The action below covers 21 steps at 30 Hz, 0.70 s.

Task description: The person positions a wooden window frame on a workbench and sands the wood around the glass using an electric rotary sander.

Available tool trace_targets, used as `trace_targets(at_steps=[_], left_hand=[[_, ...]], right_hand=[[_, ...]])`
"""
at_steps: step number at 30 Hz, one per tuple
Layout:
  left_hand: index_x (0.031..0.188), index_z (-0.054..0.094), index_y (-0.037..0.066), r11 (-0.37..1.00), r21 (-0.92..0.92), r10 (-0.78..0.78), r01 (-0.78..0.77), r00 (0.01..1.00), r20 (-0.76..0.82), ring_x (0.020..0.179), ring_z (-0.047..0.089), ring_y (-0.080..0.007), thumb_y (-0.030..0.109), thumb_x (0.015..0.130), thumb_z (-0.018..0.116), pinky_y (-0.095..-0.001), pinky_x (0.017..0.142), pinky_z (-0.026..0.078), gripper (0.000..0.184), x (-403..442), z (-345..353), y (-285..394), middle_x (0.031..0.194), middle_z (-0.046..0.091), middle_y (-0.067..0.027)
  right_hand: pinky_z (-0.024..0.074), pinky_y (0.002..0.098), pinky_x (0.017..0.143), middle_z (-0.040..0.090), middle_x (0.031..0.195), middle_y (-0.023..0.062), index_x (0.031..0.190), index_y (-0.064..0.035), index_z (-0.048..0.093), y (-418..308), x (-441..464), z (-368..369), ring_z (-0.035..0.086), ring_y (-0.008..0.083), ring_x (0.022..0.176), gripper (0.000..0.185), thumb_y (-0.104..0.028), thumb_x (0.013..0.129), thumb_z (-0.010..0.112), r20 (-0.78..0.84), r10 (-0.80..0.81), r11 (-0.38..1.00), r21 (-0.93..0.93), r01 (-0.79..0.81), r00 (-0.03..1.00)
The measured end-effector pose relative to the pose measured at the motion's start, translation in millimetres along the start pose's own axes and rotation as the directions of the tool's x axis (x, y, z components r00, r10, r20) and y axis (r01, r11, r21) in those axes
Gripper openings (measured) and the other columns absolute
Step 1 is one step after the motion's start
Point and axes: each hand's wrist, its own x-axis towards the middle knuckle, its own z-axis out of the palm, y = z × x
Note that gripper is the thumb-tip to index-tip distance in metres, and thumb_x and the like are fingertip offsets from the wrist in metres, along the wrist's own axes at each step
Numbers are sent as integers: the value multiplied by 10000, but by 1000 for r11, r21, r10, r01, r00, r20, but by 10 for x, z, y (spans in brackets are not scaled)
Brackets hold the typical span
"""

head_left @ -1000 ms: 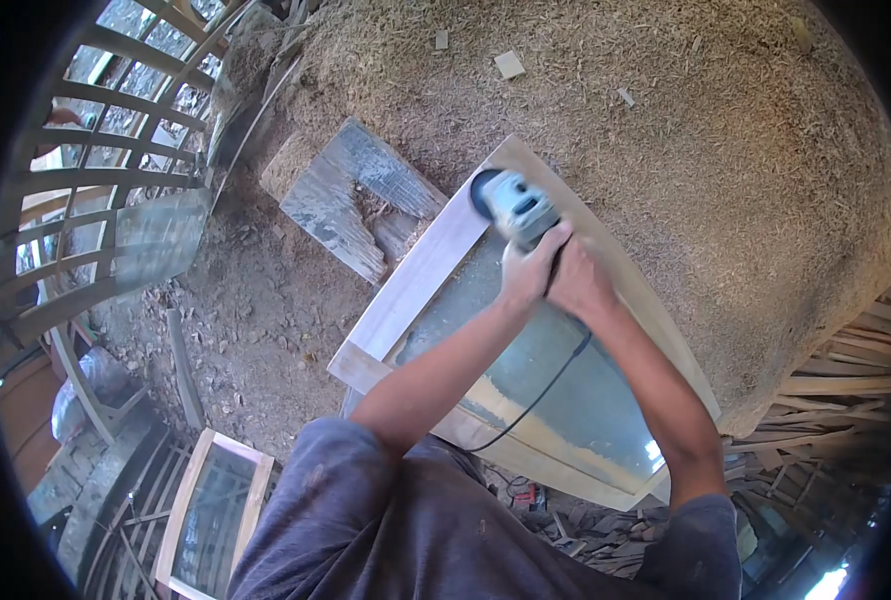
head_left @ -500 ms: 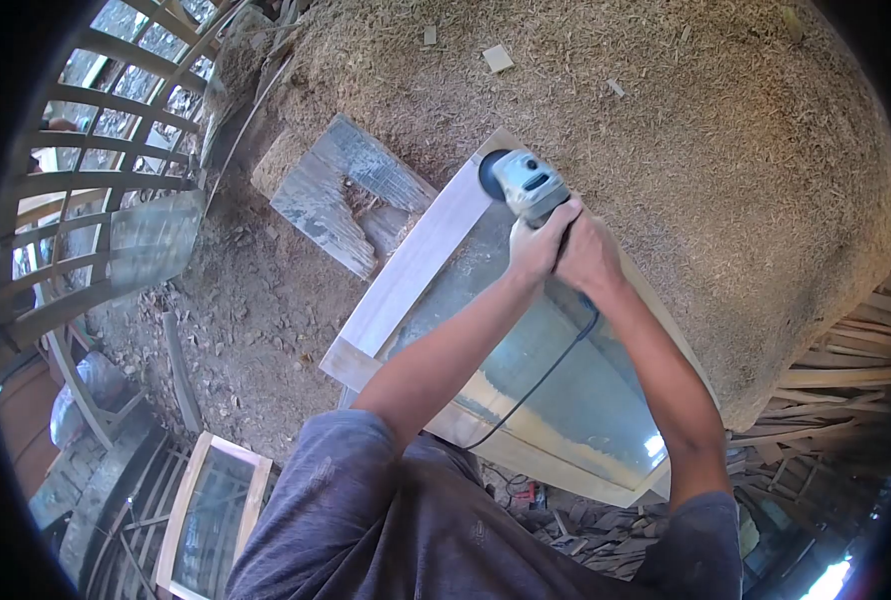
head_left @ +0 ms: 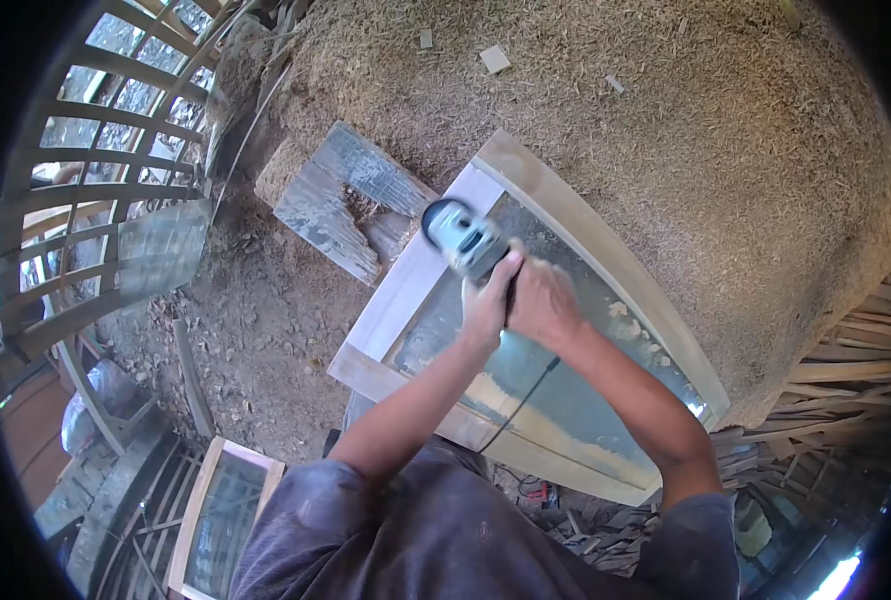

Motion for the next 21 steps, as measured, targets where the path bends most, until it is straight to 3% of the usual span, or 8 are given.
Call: trace_targets(at_steps=[4,7,10,14,18,21], left_hand=[[1149,682,62,997,65,-35,28,993,116,955,646,-126,352,858,794,-309,873,512,426,449,448,170,1059,692,-22],[1122,704,67,991,125,-55,39,991,123,946,650,-132,384,821,814,-309,874,512,450,687,746,248,1061,702,-27],[1111,715,70,985,158,-89,65,985,149,952,653,-138,398,803,818,-311,877,513,461,776,851,303,1055,706,-31],[1135,704,61,990,141,-21,5,993,113,964,655,-147,374,834,806,-313,891,512,446,596,589,198,1071,701,-33],[1144,698,62,997,71,-22,18,998,53,978,652,-144,359,844,803,-309,904,509,435,458,408,226,1068,697,-33],[1135,699,63,995,104,-25,11,991,128,955,655,-146,356,842,801,-311,889,516,427,665,584,400,1057,699,-38]], right_hand=[[556,558,787,697,886,311,1061,44,634,248,375,-241,690,477,874,361,-242,841,648,-66,117,991,-55,-121,991],[555,563,779,688,855,321,980,48,650,430,568,-365,686,485,868,366,-289,840,668,-141,153,988,-7,-155,978],[555,565,775,686,852,324,987,47,651,448,638,-488,683,493,863,388,-313,844,671,-186,152,987,-29,-160,971],[550,571,769,688,867,323,1053,40,627,294,466,-337,683,494,866,414,-320,851,660,-177,107,993,-31,-114,978],[543,579,761,698,868,297,1194,12,535,137,431,-296,684,493,864,498,-331,857,663,-39,101,995,-5,-101,994],[541,574,773,695,855,299,1179,8,545,301,630,-261,678,499,865,490,-324,845,681,-82,134,989,-56,-139,988]])
